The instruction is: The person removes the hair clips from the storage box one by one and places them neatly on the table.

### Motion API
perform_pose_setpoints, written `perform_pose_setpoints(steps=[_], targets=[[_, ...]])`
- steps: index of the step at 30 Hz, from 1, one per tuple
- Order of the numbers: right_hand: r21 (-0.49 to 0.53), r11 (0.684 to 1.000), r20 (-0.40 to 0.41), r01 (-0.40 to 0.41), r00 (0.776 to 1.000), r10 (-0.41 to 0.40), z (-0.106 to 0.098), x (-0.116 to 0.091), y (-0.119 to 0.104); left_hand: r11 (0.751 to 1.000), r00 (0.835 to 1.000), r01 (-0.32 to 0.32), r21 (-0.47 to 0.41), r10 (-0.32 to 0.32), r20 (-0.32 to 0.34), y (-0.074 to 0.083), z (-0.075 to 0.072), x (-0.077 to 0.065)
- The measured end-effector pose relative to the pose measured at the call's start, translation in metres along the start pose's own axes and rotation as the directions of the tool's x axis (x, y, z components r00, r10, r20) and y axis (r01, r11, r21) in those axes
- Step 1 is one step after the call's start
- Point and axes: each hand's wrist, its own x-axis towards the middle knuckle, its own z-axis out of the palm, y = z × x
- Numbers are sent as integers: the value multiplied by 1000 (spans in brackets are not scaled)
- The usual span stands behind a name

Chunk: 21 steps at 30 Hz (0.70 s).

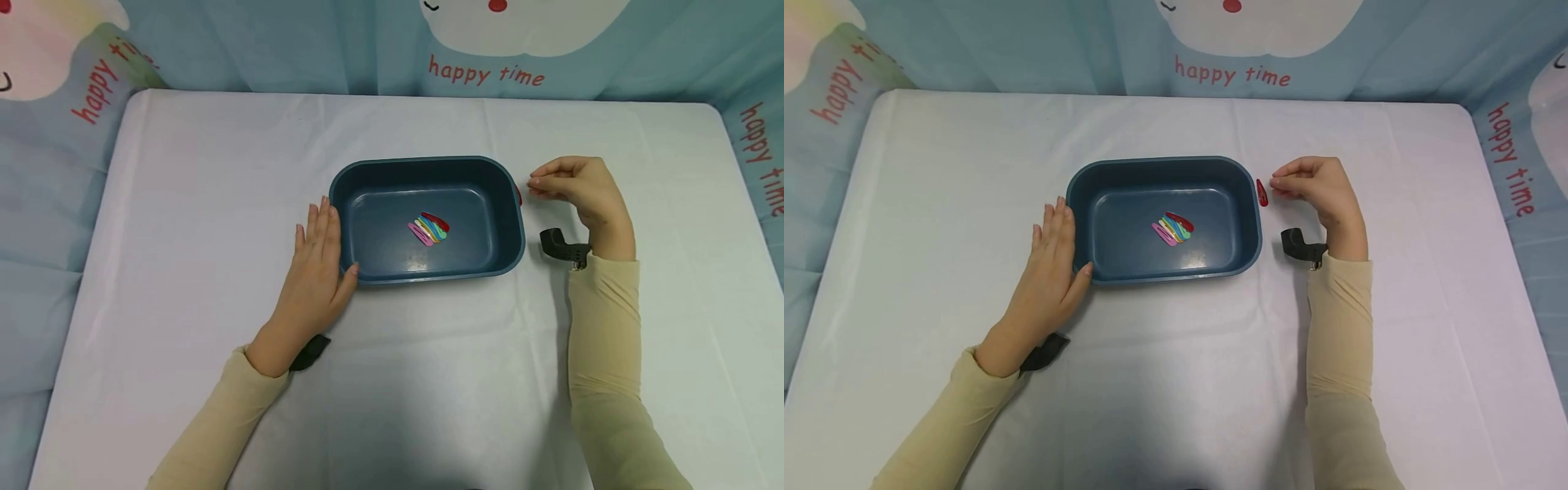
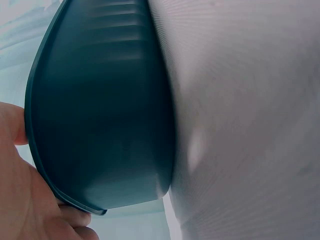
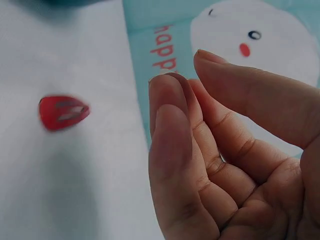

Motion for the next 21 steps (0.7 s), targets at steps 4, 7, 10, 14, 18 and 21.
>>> perform_pose_setpoints(steps=[4, 7, 10, 14, 18, 21], targets=[[2, 999, 18, 45, 999, -45, 3, -4, -6, 1000, 1000, 3, 0, -3, 8, 0, 0, 0], [12, 997, 37, 73, 997, -73, 5, -7, -10, 1000, 1000, 7, -1, -7, 12, 0, 0, 0], [14, 995, 54, 101, 993, -102, 9, -11, -16, 1000, 1000, 9, -2, -9, 14, 0, 0, 0], [8, 992, 71, 129, 989, -129, 15, -16, -22, 1000, 1000, 9, 0, -9, 15, 0, -1, 0], [3, 990, 97, 143, 985, -143, 20, -21, -28, 1000, 1000, 9, 1, -9, 19, 1, -1, 0], [-7, 989, 127, 148, 981, -146, 24, -24, -31, 1000, 1000, 8, 1, -8, 16, 1, -1, 0]])
